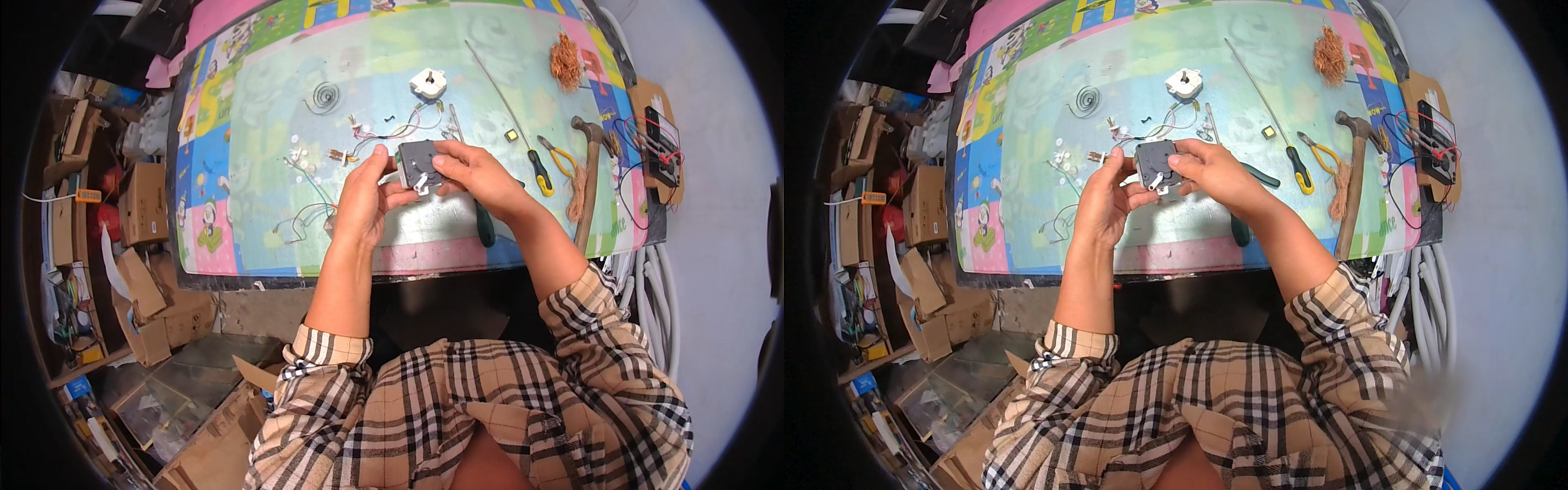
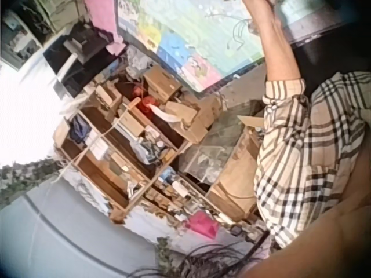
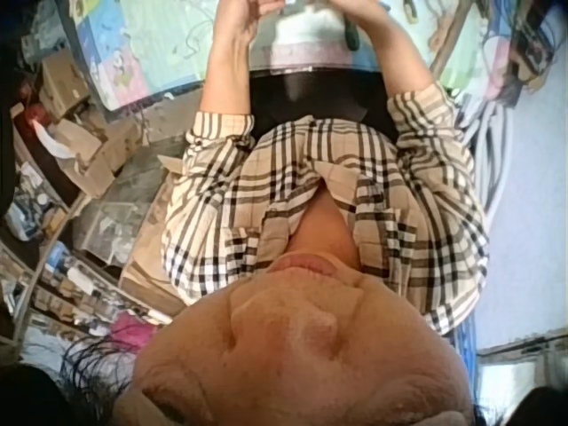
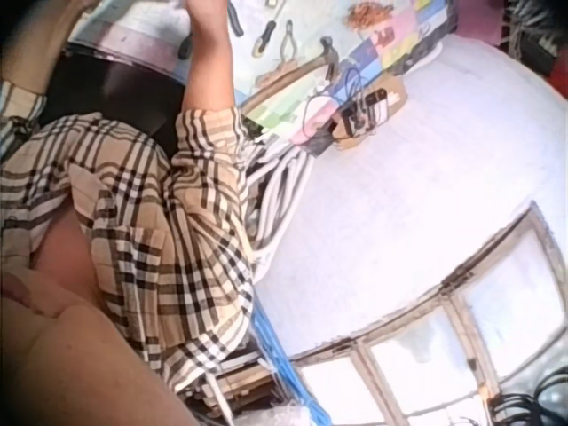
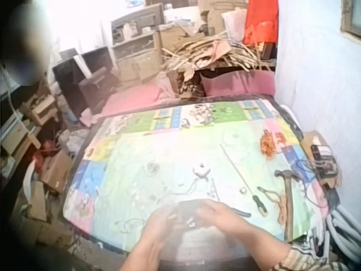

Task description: The person assembles a small electrical component by hand, connecting wires and securing parts. They then use a screwdriver to tighten screws on the assembled unit and a second similar unit on the table.

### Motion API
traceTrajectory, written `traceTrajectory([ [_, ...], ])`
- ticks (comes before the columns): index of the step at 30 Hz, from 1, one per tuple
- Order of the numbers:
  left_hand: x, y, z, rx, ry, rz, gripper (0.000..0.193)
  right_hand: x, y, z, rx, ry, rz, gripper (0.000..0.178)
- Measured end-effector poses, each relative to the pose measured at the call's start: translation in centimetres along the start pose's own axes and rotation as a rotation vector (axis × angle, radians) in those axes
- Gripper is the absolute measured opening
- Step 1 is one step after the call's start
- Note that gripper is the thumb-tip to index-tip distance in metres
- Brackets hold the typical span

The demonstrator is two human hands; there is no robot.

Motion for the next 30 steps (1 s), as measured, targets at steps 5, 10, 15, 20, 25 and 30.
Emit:
traceTrajectory([
  [5,-0.1,-0.1,-0.2,0.001,-0.003,-0.045,0.04,-0.3,-1.2,0.5,0.018,0.066,0.231,0.046],
  [10,-0.4,0.1,-0.1,-0.004,0.025,0.044,0.035,0.1,-0.7,0.4,0.021,0.024,0.162,0.046],
  [15,0.1,0.6,-0.3,-0.013,0.003,0.314,0.027,0.4,-0.4,0.1,0.022,-0.053,-0.039,0.048],
  [20,-0.7,0.4,-0.3,0.084,-0.067,0.287,0.028,-0.8,-0.4,-0.1,-0.055,-0.072,-0.192,0.037],
  [25,-3.4,-2.2,-0.9,0.166,-0.176,0.131,0.03,-4.0,-2.6,0.1,-0.156,-0.347,-0.807,0.02],
  [30,-3.9,-3.7,-2.2,0.226,-0.199,0.014,0.026,-0.7,-5.5,1.2,-0.012,-0.228,-1.135,0.013],
])
Point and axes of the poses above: each hand's wrist, its own z-axis towards the middle knuckle, its own x-axis out of the palm, y = z × x, the point moved 4 cm from there along z, towards the middle knuckle, and after that the axes turned 4 degrees about y, right-handed, at the moved point
